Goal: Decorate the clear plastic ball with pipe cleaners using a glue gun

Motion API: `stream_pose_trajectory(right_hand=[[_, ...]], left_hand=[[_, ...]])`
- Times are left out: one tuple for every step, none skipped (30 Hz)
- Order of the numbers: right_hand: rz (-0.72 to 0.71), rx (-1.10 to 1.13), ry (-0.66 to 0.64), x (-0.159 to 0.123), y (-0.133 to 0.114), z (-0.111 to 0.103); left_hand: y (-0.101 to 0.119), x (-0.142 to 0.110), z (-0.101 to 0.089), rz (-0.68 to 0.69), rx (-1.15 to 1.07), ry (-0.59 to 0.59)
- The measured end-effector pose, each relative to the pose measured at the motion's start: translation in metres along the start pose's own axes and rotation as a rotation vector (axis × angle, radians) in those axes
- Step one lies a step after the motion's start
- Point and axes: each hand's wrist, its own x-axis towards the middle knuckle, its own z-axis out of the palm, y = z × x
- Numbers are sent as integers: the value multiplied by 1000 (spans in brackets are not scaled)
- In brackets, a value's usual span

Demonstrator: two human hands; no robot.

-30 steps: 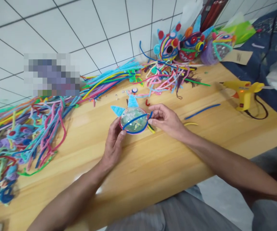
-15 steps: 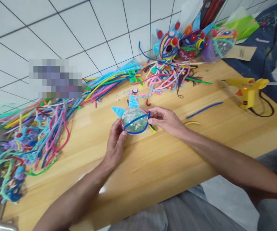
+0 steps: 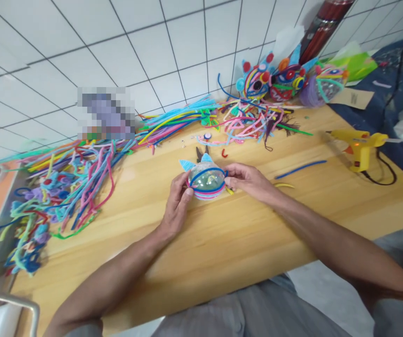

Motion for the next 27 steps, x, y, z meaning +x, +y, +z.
stream_pose_trajectory(right_hand=[[8, -1, -15, 0, -1, -1], [13, 1, -26, 0, -1, -1], [11, 6, -31, 0, -2, -1], [2, 13, -25, 0, -3, -1], [-10, 21, -10, 0, -4, 0], [-22, 29, 12, 1, -4, 0], [-30, 38, 37, 1, -6, 1], [-31, 50, 60, 1, -7, 1], [-25, 65, 79, 0, -9, 1], [-12, 81, 88, 0, -12, 0], [4, 96, 87, -1, -16, -2], [20, 106, 78, -3, -20, -5], [34, 108, 67, -5, -25, -10], [48, 97, 49, -8, -31, -15], [68, 68, 19, -12, -37, -22], [90, 19, -23, -17, -42, -30], [106, -49, -68, -23, -47, -38], [105, -131, -99, -31, -50, -47], [81, -226, -97, -41, -51, -56], [40, -328, -47, -52, -50, -65], [-14, -424, 70, -65, -48, -75], [-62, -512, 236, -78, -44, -86], [-67, -582, 437, -92, -39, -97], [-37, -617, 661, -104, -34, -110], [-13, -635, 783, -115, -28, -123], [-10, -649, 936, -123, -22, -137], [42, -621, 1192, -128, -16, -152]], left_hand=[[0, 0, 1, 10, -15, -13], [-1, 0, 2, 19, -35, -32], [-2, 0, 3, 24, -53, -52], [-3, 0, 5, 25, -67, -67], [-5, 0, 8, 23, -73, -72], [-6, -1, 10, 15, -72, -64], [-8, -1, 13, 2, -67, -49], [-9, -1, 16, -15, -63, -33], [-11, -1, 18, -29, -60, -13], [-12, -1, 20, -39, -58, 4], [-13, 0, 22, -42, -56, 23], [-14, 1, 24, -40, -57, 38], [-14, 1, 25, -34, -62, 46], [-14, 2, 26, -27, -73, 48], [-14, 3, 26, -23, -88, 41], [-13, 4, 27, -21, -103, 32], [-12, 4, 27, -20, -114, 24], [-11, 5, 27, -18, -118, 18], [-10, 5, 27, -14, -116, 19], [-9, 5, 27, -7, -110, 18], [-8, 5, 26, 2, -103, 13], [-7, 5, 26, 15, -89, 8], [-6, 5, 26, 32, -65, 5], [-6, 6, 25, 56, -28, 5], [-6, 6, 25, 83, 16, 7], [-6, 7, 24, 108, 60, 8], [-6, 7, 24, 125, 94, 5]])
